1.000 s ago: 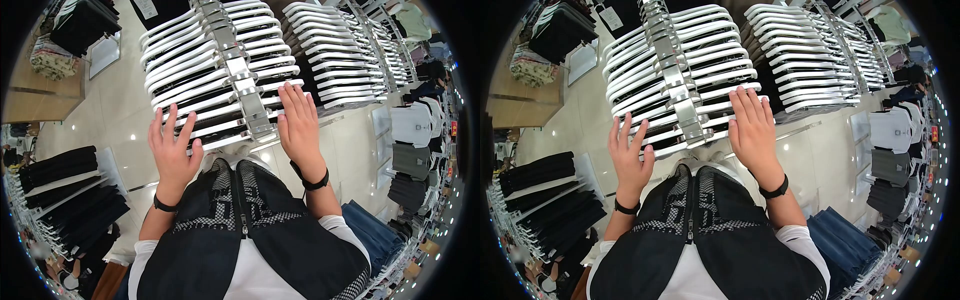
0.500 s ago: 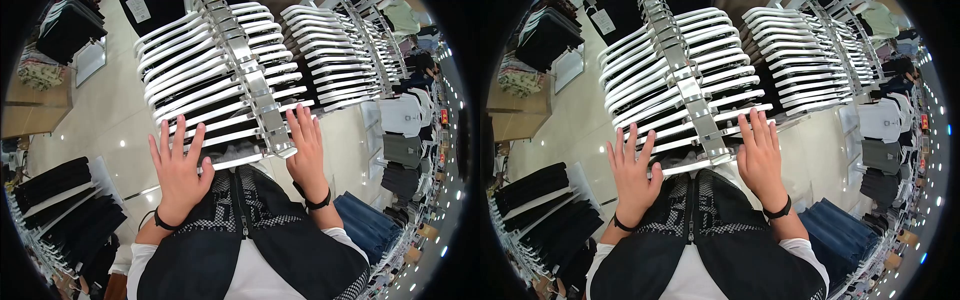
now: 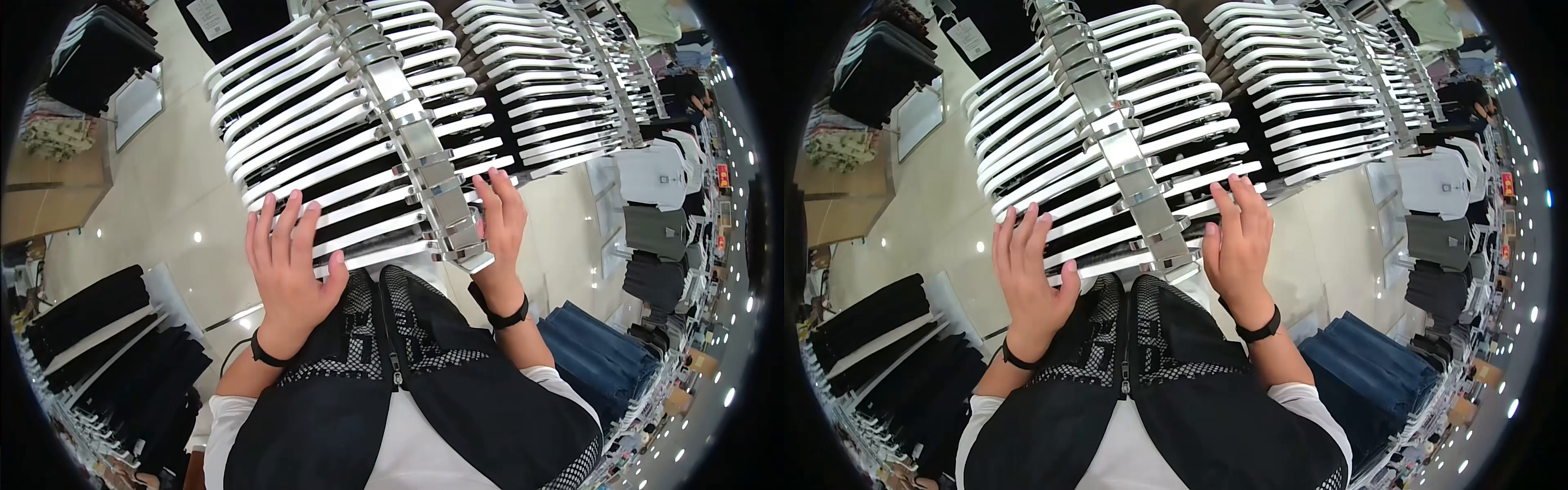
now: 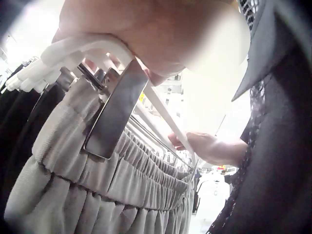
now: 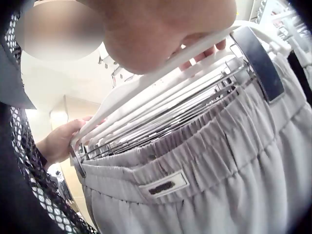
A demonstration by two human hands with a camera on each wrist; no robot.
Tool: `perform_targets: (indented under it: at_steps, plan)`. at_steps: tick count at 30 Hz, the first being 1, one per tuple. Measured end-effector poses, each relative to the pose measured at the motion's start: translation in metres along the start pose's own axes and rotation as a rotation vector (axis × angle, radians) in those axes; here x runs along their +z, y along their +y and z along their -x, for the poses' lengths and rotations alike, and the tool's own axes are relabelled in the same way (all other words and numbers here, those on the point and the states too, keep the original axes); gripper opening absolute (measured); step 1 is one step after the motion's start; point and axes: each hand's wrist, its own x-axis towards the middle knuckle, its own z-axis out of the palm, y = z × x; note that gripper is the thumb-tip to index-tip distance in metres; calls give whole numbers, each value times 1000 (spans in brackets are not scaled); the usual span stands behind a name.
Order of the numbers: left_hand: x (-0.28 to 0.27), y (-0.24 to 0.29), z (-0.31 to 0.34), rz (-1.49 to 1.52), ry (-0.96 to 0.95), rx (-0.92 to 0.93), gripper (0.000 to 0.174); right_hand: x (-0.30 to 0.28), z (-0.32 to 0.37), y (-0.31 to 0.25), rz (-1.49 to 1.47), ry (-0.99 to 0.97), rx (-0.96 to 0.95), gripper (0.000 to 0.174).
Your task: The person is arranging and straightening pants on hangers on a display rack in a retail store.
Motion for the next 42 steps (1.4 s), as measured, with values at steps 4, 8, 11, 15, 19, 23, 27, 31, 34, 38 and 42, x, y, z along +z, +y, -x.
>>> perform_targets:
  at_steps: [4, 8, 11, 15, 19, 23, 27, 31, 34, 38, 42]
  plan:
    - [12, 1, 1, -58, 75, -15, 56, 18, -6, 19, -40, 146, -54, 57]
    - [20, 4, 0, -102, 136, -36, 53, 6, -26, 24, -42, 107, -106, 55]
    - [27, 9, -1, -160, 182, -84, 51, 3, -37, 60, -279, 57, -296, 50]
    - [44, 26, 2, -150, 368, -256, 50, -5, -59, 92, -332, 26, -388, 52]
    - [57, 40, 7, -136, 495, -412, 48, -5, -74, 102, -460, -199, -441, 57]
    - [61, 51, 18, -143, 575, -442, 54, 3, -84, 108, -491, -258, -536, 58]
    - [65, 66, 27, -205, 648, -495, 59, 14, -91, 113, -564, -270, -557, 55]
    - [65, 71, 31, -263, 623, -498, 59, 15, -90, 117, -605, -276, -584, 54]
    - [65, 75, 30, -249, 624, -503, 59, 17, -93, 119, -626, -278, -605, 53]
    - [64, 74, 29, -225, 619, -521, 59, 17, -94, 119, -625, -276, -605, 53]
    - [62, 77, 27, -226, 614, -531, 59, 16, -94, 118, -615, -282, -596, 53]
